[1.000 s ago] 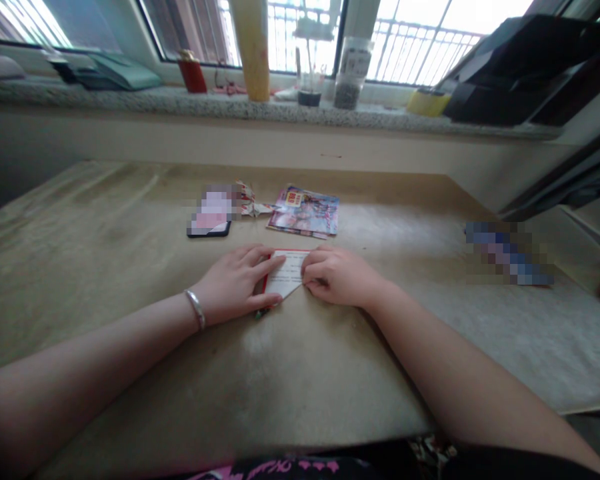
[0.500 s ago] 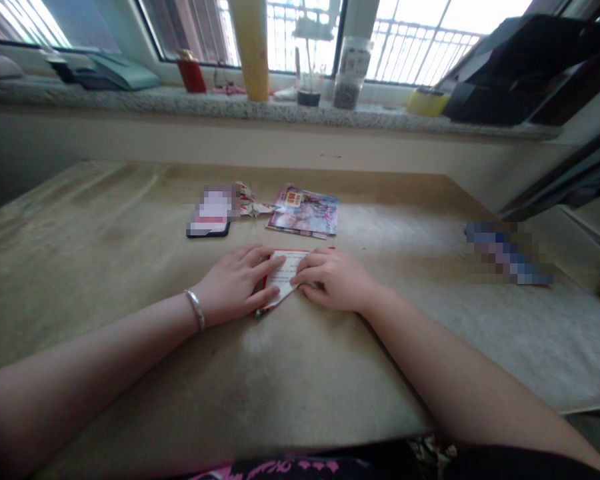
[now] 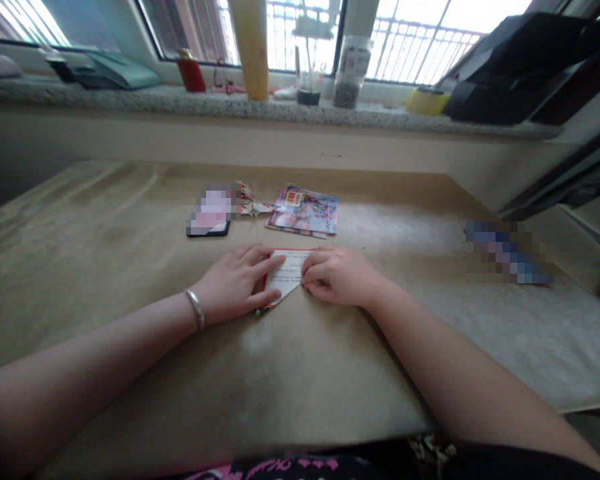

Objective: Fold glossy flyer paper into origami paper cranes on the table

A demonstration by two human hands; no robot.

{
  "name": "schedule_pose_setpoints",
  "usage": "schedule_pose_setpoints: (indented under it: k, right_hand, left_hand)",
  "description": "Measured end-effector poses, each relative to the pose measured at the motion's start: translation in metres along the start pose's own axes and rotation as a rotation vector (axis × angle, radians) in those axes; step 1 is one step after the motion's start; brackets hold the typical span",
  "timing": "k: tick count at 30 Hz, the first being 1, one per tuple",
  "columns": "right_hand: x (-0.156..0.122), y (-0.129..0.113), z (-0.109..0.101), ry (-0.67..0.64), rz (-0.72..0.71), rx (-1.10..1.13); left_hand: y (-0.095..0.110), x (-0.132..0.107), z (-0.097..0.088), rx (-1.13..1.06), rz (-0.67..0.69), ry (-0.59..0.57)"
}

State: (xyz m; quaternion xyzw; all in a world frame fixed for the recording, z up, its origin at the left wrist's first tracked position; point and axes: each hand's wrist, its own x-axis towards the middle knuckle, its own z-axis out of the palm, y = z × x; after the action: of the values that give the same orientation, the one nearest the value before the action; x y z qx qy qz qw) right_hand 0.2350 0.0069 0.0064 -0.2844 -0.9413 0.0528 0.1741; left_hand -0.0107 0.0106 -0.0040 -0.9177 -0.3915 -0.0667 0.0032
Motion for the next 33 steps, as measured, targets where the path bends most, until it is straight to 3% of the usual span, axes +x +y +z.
schedule_pose_setpoints:
  k: [10,33]
  right_hand:
    - [0.000,-0.002,-0.004,-0.026,0.022,-0.079]
    - [-0.017,0.034,-0.016,-0.016,0.233,-0.162]
  left_hand:
    - [0.000,0.001,-0.001,-0.002,-0.004,-0.002]
    - [-0.002,0.000,0.001,-0.014,0.002,-0.010]
